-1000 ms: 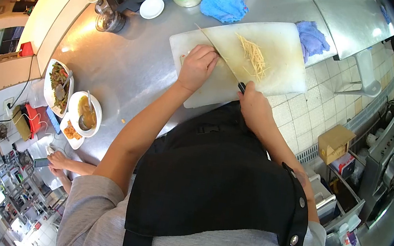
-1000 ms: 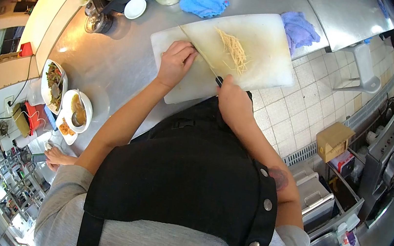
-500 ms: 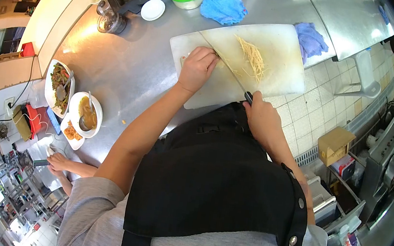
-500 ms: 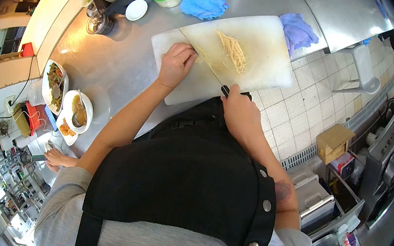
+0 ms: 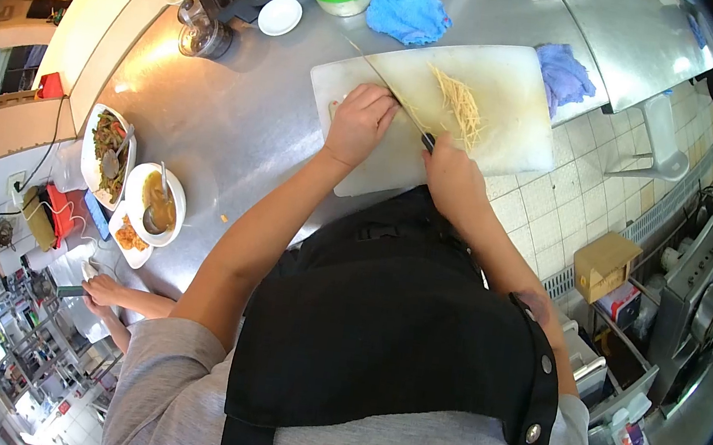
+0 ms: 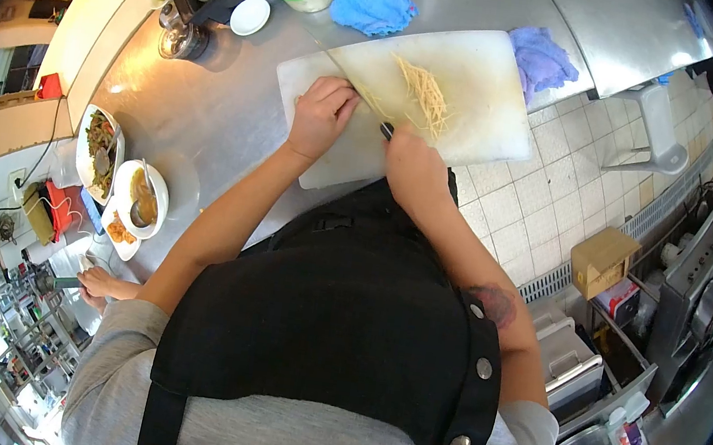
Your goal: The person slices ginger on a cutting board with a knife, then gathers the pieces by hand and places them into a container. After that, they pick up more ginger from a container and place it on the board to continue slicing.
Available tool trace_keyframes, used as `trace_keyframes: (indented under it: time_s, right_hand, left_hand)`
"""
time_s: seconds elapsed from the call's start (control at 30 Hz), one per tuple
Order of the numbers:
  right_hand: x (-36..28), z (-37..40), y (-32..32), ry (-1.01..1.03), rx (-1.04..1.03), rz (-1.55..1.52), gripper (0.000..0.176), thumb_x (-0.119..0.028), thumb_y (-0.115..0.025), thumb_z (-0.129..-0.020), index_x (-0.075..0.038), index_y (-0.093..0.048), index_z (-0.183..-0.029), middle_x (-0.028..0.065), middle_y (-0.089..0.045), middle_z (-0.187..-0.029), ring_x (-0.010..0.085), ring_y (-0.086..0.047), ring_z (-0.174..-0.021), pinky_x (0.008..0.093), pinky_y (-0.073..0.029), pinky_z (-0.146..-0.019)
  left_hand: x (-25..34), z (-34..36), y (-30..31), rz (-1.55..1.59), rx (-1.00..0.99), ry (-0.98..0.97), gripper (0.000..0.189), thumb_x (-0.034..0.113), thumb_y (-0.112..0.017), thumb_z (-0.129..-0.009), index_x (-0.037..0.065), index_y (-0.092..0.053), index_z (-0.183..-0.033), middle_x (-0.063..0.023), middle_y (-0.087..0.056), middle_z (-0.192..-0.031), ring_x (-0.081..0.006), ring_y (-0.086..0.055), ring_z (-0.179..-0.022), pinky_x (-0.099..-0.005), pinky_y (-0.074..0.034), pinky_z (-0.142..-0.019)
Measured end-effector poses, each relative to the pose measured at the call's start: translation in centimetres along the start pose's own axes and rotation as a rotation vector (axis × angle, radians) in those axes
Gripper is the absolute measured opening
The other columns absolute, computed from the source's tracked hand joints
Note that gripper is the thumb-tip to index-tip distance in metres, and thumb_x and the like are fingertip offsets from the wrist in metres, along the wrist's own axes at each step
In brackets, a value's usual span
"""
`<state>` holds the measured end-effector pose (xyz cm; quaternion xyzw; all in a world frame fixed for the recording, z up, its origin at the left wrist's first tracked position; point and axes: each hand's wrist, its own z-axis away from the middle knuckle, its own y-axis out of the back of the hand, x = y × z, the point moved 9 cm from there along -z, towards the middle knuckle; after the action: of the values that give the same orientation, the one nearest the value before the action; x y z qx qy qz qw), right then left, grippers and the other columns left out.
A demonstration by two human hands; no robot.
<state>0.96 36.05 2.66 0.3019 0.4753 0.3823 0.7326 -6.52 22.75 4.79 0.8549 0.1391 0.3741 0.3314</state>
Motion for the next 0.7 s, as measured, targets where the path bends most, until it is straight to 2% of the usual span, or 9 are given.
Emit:
trace_keyframes:
  time_s: [0.23, 0.3, 0.53, 0.7]
  right_hand:
    - [-0.9, 0.7, 2.6, -0.019, 0.007, 0.038, 0.029, -0.027, -0.058, -0.098, 0.001, -0.048, -0.102, 0.0300, -0.067, -0.080, 0.0511, -0.066, -0.078, 0.0587, -0.051, -0.069]
    - [-0.7, 2.0, 3.0, -0.049, -0.052, 0.079, 0.029, -0.026, -0.058, -0.098, 0.001, -0.049, -0.101, 0.0286, -0.068, -0.080, 0.0491, -0.067, -0.078, 0.0564, -0.053, -0.068]
    - [1.6, 5.4, 1.8, -0.134, -0.162, 0.026, 0.027, -0.024, -0.057, -0.098, 0.002, -0.048, -0.100, 0.0302, -0.067, -0.081, 0.0502, -0.066, -0.077, 0.0594, -0.052, -0.071]
    - [1.4, 4.6, 1.3, -0.124, -0.138, 0.031, 0.027, -0.024, -0.057, -0.098, 0.002, -0.048, -0.100, 0.0305, -0.067, -0.081, 0.0495, -0.067, -0.076, 0.0579, -0.053, -0.069]
  left_hand:
    - [0.1, 0.3, 0.2, -0.004, -0.008, -0.007, 0.007, 0.002, -0.070, -0.079, 0.000, -0.066, -0.084, -0.0093, -0.066, -0.091, -0.0276, -0.063, -0.088, -0.0359, -0.052, -0.078]
    - [0.1, 0.2, 0.2, -0.017, -0.012, -0.013, 0.007, 0.003, -0.070, -0.079, 0.000, -0.066, -0.084, -0.0093, -0.065, -0.091, -0.0273, -0.063, -0.088, -0.0359, -0.053, -0.078]
    - [0.2, 0.2, 0.2, -0.013, 0.015, -0.014, 0.007, 0.003, -0.071, -0.079, 0.000, -0.066, -0.083, -0.0090, -0.065, -0.091, -0.0270, -0.063, -0.088, -0.0362, -0.052, -0.078]
    - [0.2, 0.1, 0.3, -0.013, 0.007, -0.005, 0.008, 0.003, -0.071, -0.079, 0.000, -0.066, -0.084, -0.0097, -0.065, -0.091, -0.0274, -0.063, -0.088, -0.0361, -0.052, -0.079]
